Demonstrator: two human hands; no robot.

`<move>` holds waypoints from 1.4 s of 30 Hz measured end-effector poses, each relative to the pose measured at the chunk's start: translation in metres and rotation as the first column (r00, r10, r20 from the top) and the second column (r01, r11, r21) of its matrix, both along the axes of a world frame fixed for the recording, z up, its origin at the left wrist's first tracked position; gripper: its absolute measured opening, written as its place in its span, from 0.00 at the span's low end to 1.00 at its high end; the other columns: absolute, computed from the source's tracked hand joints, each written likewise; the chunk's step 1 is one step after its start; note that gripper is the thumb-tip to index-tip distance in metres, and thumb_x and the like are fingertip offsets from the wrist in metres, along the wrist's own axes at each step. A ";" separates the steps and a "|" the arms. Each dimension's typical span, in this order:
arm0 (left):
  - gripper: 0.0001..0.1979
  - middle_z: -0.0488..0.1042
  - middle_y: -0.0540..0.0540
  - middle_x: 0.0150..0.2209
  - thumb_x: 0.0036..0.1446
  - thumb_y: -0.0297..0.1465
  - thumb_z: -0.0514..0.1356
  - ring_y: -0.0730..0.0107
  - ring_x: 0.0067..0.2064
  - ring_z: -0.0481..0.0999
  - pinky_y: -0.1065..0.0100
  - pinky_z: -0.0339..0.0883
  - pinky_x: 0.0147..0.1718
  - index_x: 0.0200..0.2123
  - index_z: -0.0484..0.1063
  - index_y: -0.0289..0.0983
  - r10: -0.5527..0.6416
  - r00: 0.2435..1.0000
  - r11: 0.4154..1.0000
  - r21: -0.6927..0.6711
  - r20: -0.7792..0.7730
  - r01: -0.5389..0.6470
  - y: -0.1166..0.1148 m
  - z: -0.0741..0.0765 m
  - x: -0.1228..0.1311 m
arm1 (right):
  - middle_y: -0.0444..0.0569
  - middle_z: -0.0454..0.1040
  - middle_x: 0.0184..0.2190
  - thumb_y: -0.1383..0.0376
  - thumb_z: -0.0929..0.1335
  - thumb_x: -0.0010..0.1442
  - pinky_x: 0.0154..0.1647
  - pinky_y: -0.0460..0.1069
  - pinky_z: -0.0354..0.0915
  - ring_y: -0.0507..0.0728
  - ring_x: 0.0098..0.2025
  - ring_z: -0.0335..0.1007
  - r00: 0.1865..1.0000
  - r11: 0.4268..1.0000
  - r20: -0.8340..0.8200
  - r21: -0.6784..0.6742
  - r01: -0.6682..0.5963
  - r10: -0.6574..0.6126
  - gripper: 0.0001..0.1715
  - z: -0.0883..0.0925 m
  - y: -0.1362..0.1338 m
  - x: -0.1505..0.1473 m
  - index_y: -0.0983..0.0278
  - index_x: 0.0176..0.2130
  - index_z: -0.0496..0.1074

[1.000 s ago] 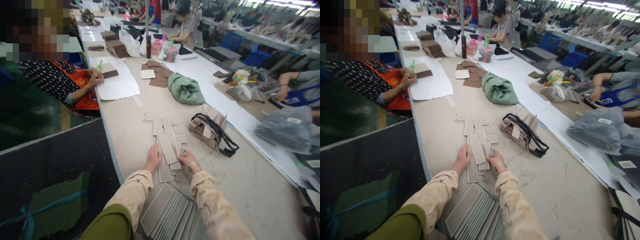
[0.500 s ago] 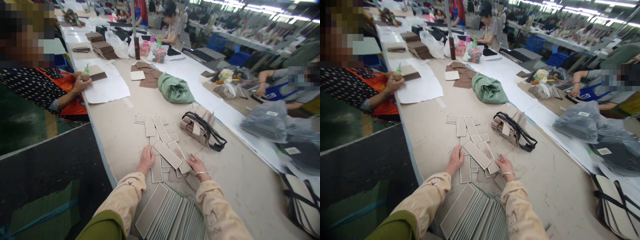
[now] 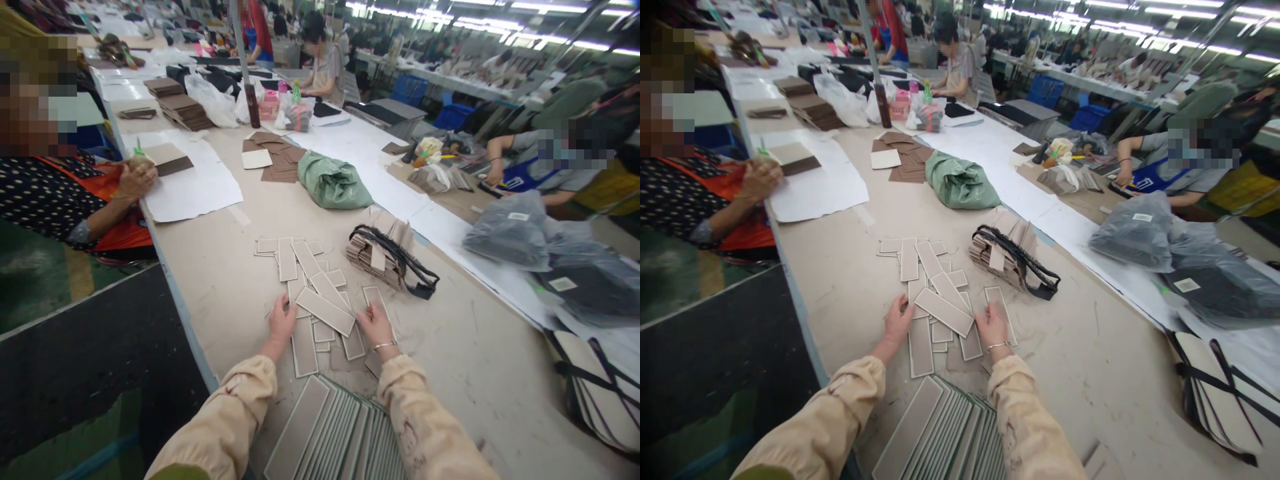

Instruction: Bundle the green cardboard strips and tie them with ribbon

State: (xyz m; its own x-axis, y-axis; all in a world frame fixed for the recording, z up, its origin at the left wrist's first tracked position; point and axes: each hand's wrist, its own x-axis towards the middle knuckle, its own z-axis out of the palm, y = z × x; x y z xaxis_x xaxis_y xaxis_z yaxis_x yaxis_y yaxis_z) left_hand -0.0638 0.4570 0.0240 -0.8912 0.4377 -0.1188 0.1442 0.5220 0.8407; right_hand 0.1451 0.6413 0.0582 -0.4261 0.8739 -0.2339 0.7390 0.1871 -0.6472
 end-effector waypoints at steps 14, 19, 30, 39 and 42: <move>0.16 0.75 0.37 0.46 0.53 0.33 0.57 0.58 0.47 0.73 0.63 0.64 0.45 0.45 0.70 0.34 0.103 0.921 0.992 0.024 0.376 -0.121 0.034 0.017 0.012 | 0.55 0.78 0.38 0.53 0.73 0.42 0.41 0.51 0.67 0.62 0.42 0.74 0.982 0.956 -0.011 -0.228 -0.187 0.189 0.26 0.008 -0.048 -0.100 0.65 0.39 0.74; 0.13 0.77 0.40 0.38 0.50 0.30 0.57 0.62 0.39 0.75 0.65 0.67 0.38 0.39 0.71 0.32 0.093 0.846 0.960 0.177 0.525 -0.215 0.029 0.025 0.016 | 0.53 0.78 0.38 0.56 0.74 0.40 0.38 0.51 0.70 0.59 0.38 0.75 0.980 0.946 -0.165 -0.286 -0.153 0.109 0.34 0.012 -0.064 -0.100 0.65 0.46 0.68; 0.18 0.77 0.42 0.35 0.41 0.37 0.64 0.63 0.37 0.74 0.63 0.66 0.40 0.36 0.73 0.33 -0.366 0.642 0.726 0.638 0.674 -0.257 0.023 0.087 0.039 | 0.56 0.77 0.37 0.55 0.74 0.39 0.38 0.55 0.69 0.63 0.38 0.75 0.974 0.974 -0.033 -0.025 -0.227 0.226 0.46 0.110 -0.060 -0.078 0.68 0.55 0.62; 0.10 0.75 0.41 0.42 0.48 0.26 0.58 0.61 0.47 0.69 0.62 0.60 0.49 0.36 0.74 0.33 -0.301 0.813 0.940 0.300 0.499 0.163 0.063 0.084 0.073 | 0.62 0.76 0.35 0.59 0.66 0.55 0.35 0.56 0.66 0.68 0.37 0.75 0.745 0.874 0.607 0.163 -0.458 0.277 0.51 0.146 -0.054 -0.058 0.68 0.66 0.37; 0.12 0.75 0.38 0.42 0.45 0.23 0.59 0.57 0.47 0.69 0.60 0.59 0.50 0.36 0.74 0.30 -0.269 0.821 0.954 0.259 0.503 0.154 0.053 0.071 0.069 | 0.60 0.76 0.38 0.61 0.67 0.53 0.38 0.54 0.66 0.65 0.41 0.74 0.715 0.878 0.595 0.032 -0.477 0.366 0.51 0.108 -0.059 -0.059 0.66 0.66 0.38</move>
